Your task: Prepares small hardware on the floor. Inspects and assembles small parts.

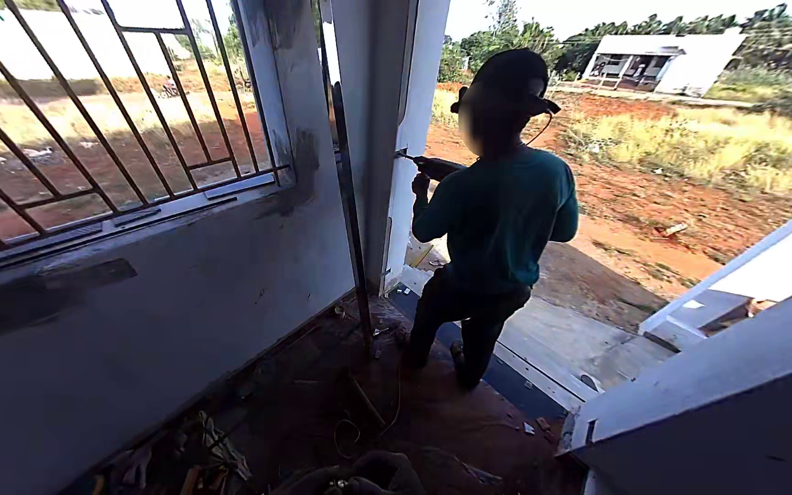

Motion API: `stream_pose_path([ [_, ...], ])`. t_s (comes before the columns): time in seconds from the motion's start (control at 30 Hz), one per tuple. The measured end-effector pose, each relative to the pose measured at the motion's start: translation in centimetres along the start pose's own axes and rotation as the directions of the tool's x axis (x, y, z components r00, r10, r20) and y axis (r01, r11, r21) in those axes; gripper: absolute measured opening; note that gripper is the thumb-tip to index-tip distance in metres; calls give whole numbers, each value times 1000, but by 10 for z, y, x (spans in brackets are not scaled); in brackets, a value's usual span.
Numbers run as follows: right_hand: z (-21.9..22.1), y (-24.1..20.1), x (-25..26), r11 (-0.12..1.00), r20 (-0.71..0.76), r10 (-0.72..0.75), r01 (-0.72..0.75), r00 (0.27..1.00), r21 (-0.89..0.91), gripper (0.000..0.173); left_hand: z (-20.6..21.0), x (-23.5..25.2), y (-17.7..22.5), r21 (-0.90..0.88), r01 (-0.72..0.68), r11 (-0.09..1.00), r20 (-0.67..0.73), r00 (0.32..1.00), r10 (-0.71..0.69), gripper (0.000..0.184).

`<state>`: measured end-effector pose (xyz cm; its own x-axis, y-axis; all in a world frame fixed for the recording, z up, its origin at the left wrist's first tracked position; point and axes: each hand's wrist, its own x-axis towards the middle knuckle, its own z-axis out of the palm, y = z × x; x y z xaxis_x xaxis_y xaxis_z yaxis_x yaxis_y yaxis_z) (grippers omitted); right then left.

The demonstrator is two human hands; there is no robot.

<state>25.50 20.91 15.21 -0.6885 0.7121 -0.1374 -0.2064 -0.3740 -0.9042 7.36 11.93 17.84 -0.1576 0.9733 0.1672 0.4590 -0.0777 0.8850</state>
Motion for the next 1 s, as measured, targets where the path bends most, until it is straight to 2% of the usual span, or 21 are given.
stream_pose_path([
  [0.03, -10, 1, -1, 992, 27, -123, 124, 992, -16, 8, 4, 3, 3, 4, -4, 1000, -7, 1000, 4, 23],
  [0.07, -20, 0, 0, 981, 65, -193, 194, 979, -19, 18, 8, 6, 6, 4, -5, 1000, -13, 1000, 5, 23],
  [0.1, -27, -5, -1, 982, 85, -191, 191, 978, 1, 29, 10, 11, 9, -2, -1, 1000, -12, 1000, 1, 23],
  [0.13, -30, -13, -2, 993, 78, -114, 113, 990, 14, 37, 13, 16, 11, -10, 0, 1000, -7, 1000, 0, 23],
  [0.2, -32, -27, -4, 995, 51, 100, -102, 994, 23, 29, 17, 25, 12, -19, -31, 999, 6, 1000, 31, 22],
  [0.23, -32, -29, -4, 990, 38, 138, -139, 990, 30, 29, 19, 30, 14, -16, -49, 999, 14, 999, 49, 22],
  [0.27, -34, -28, -5, 995, 18, 93, -94, 995, 40, 26, 20, 35, 16, -17, -62, 998, 24, 998, 63, 22],
  [0.33, -42, -22, -3, 987, 2, -143, 143, 990, 70, 9, 21, 43, 21, -25, -73, 997, 23, 997, 74, 21],
  [0.37, -48, -20, 0, 972, 31, -224, 220, 974, 87, 17, 22, 47, 23, -33, -72, 997, 17, 997, 73, 20],
  [0.4, -51, -22, 4, 968, 60, -229, 221, 972, 119, 27, 22, 52, 23, -43, -73, 996, 13, 997, 73, 20],
  [0.43, -52, -26, 6, 977, 76, -161, 148, 984, 151, 39, 22, 56, 24, -54, -74, 996, 13, 997, 75, 21],
  [0.47, -51, -32, 7, 987, 78, -46, 33, 996, 160, 42, 21, 59, 24, -62, -73, 995, 16, 997, 74, 21],
  [0.53, -46, -39, 14, 981, 39, 116, -120, 993, 153, 28, 21, 66, 22, -73, -66, 995, 25, 997, 68, 22],
  [0.57, -45, -39, 19, 984, 14, 95, -96, 995, 149, 26, 21, 71, 20, -76, -64, 995, 27, 997, 67, 22],
  [0.63, -51, -34, 30, 982, 1, -97, 95, 995, 165, 11, 18, 81, 14, -88, -61, 994, 20, 998, 63, 22],
  [0.7, -61, -33, 46, 965, 64, -192, 177, 979, 193, 29, 14, 95, 7, -104, -59, 993, 6, 998, 60, 21],
  [0.77, -61, -44, 60, 980, 75, -50, 35, 996, 197, 48, 10, 111, -4, -112, -73, 991, 8, 997, 74, 21],
  [0.83, -55, -54, 77, 981, 20, 118, -119, 993, 152, 39, 7, 131, -17, -131, -106, 986, 11, 994, 108, 20],
  [0.87, -51, -55, 87, 983, -21, 130, -126, 991, 132, 36, 4, 142, -23, -143, -122, 982, 9, 992, 124, 19],
  [0.97, -51, -53, 119, 977, -86, -130, 142, 988, 156, 10, -10, 174, -38, -169, -160, 973, -25, 987, 158, 20],
  [1.0, -53, -54, 133, 962, -72, -198, 208, 977, 177, 19, -17, 185, -43, -179, -173, 968, -35, 985, 170, 20],
])
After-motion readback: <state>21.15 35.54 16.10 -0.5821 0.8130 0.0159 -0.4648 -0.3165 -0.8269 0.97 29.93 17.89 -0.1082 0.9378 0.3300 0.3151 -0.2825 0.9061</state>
